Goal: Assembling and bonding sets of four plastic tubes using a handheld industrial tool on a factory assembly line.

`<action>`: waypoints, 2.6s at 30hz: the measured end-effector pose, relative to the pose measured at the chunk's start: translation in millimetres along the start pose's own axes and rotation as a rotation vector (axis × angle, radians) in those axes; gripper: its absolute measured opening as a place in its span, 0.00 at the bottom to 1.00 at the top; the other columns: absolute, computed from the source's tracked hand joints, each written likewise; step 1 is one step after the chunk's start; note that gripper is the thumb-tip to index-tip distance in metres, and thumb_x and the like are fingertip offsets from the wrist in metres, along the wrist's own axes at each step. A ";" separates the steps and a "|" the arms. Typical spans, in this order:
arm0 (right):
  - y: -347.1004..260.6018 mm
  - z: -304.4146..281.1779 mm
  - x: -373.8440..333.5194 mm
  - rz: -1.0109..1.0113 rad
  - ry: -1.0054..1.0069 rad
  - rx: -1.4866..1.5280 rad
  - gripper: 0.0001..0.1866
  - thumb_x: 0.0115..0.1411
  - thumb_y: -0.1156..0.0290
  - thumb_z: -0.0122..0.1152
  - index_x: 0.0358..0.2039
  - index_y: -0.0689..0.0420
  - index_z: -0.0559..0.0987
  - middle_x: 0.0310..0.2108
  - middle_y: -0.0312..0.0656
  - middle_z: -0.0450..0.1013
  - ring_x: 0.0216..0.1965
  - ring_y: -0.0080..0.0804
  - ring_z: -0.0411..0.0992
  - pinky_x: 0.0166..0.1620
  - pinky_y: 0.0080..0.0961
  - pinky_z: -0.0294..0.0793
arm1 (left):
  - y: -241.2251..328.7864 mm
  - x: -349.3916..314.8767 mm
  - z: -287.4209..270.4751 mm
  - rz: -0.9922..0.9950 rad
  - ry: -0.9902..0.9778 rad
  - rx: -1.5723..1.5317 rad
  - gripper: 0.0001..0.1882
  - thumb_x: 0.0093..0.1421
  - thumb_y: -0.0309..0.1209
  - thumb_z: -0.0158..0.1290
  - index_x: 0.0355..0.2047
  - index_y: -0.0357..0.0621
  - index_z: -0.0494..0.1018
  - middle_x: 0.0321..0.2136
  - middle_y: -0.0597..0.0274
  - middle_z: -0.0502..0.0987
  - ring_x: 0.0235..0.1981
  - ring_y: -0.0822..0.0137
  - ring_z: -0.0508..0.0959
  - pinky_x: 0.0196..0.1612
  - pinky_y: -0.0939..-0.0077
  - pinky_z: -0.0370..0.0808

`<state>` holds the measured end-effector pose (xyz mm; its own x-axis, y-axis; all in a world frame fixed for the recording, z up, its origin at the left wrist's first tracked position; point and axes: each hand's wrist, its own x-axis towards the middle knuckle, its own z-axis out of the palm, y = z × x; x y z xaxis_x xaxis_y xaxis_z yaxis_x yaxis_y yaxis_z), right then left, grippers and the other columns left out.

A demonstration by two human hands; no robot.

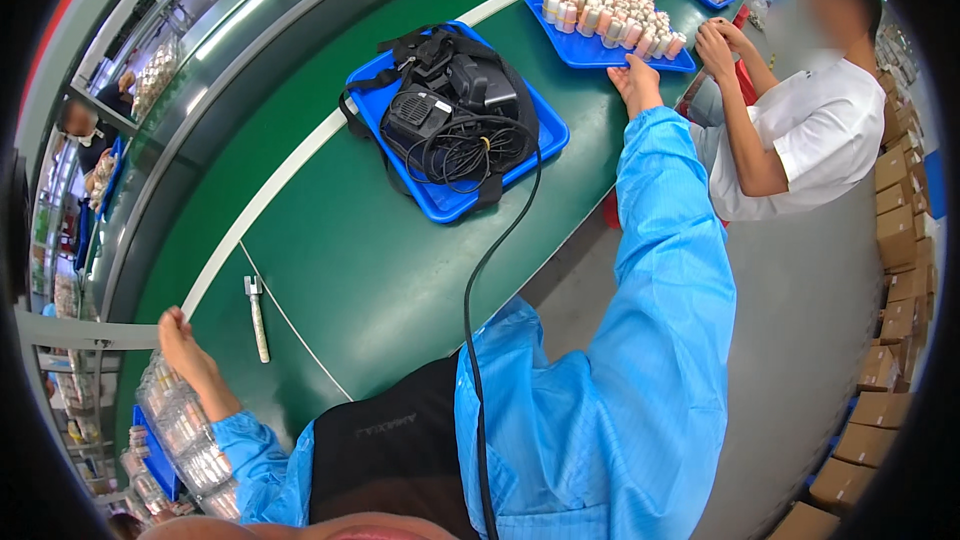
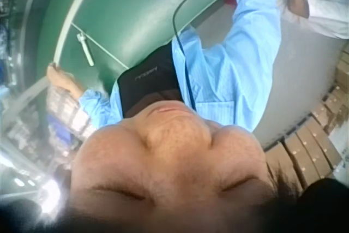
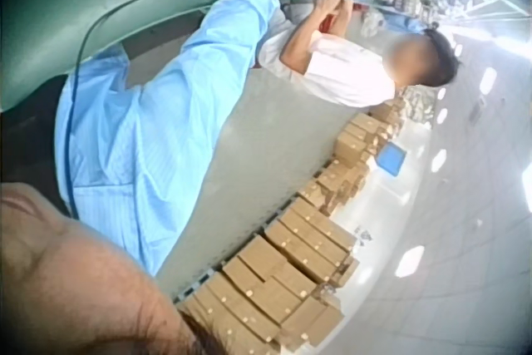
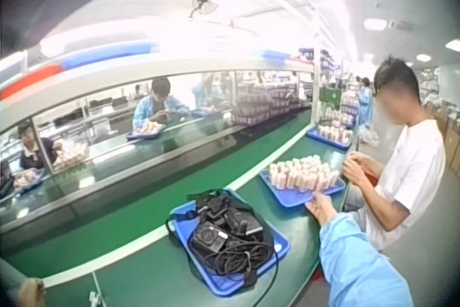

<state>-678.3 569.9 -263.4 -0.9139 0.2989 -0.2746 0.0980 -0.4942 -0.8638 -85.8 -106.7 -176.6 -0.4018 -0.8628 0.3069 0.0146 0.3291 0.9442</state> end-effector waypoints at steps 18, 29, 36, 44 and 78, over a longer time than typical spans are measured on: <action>7.2 4.2 -64.4 0.094 -0.269 0.081 0.09 0.62 0.69 0.52 0.37 0.63 0.73 0.30 0.47 0.76 0.31 0.38 0.78 0.34 0.31 0.85 | 182.4 -78.4 548.2 -0.391 -1.266 -0.200 0.26 0.61 0.33 0.60 0.54 0.28 0.68 0.52 0.45 0.71 0.48 0.56 0.76 0.55 0.62 0.75; -5.3 8.7 -70.1 0.036 -0.368 0.131 0.06 0.63 0.70 0.55 0.35 0.60 0.74 0.29 0.41 0.75 0.30 0.36 0.77 0.35 0.33 0.86 | 171.2 -100.2 609.4 -0.488 -1.148 -0.141 0.32 0.59 0.32 0.61 0.56 0.23 0.63 0.54 0.39 0.65 0.56 0.46 0.70 0.61 0.53 0.71; -37.4 52.3 -105.0 -0.003 -0.465 0.047 0.06 0.64 0.71 0.55 0.36 0.59 0.74 0.29 0.41 0.75 0.31 0.34 0.78 0.35 0.33 0.85 | 163.9 -82.2 606.4 -0.579 -1.120 -0.331 0.31 0.62 0.33 0.58 0.59 0.25 0.62 0.60 0.32 0.63 0.59 0.41 0.70 0.58 0.47 0.72; -45.9 125.6 -213.4 -0.023 -0.687 -0.016 0.09 0.64 0.69 0.57 0.37 0.63 0.76 0.32 0.44 0.78 0.32 0.34 0.79 0.36 0.32 0.85 | 157.5 -39.4 518.8 -0.554 -0.992 -0.739 0.18 0.60 0.18 0.50 0.51 0.30 0.69 0.44 0.45 0.77 0.44 0.51 0.80 0.47 0.48 0.80; 139.1 72.9 -565.6 -0.842 -1.559 -0.887 0.14 0.54 0.79 0.60 0.43 0.56 0.80 0.32 0.43 0.77 0.29 0.41 0.76 0.33 0.33 0.76 | -42.2 18.2 -9.7 -0.527 -0.164 -0.689 0.13 0.56 0.23 0.54 0.42 0.31 0.73 0.38 0.51 0.80 0.37 0.60 0.81 0.45 0.63 0.81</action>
<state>-176.5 272.6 -197.4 -0.2700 -0.8927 0.3607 -0.7835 -0.0139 -0.6212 -84.9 -140.0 -209.7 -0.6374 -0.7537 -0.1600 0.3179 -0.4464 0.8365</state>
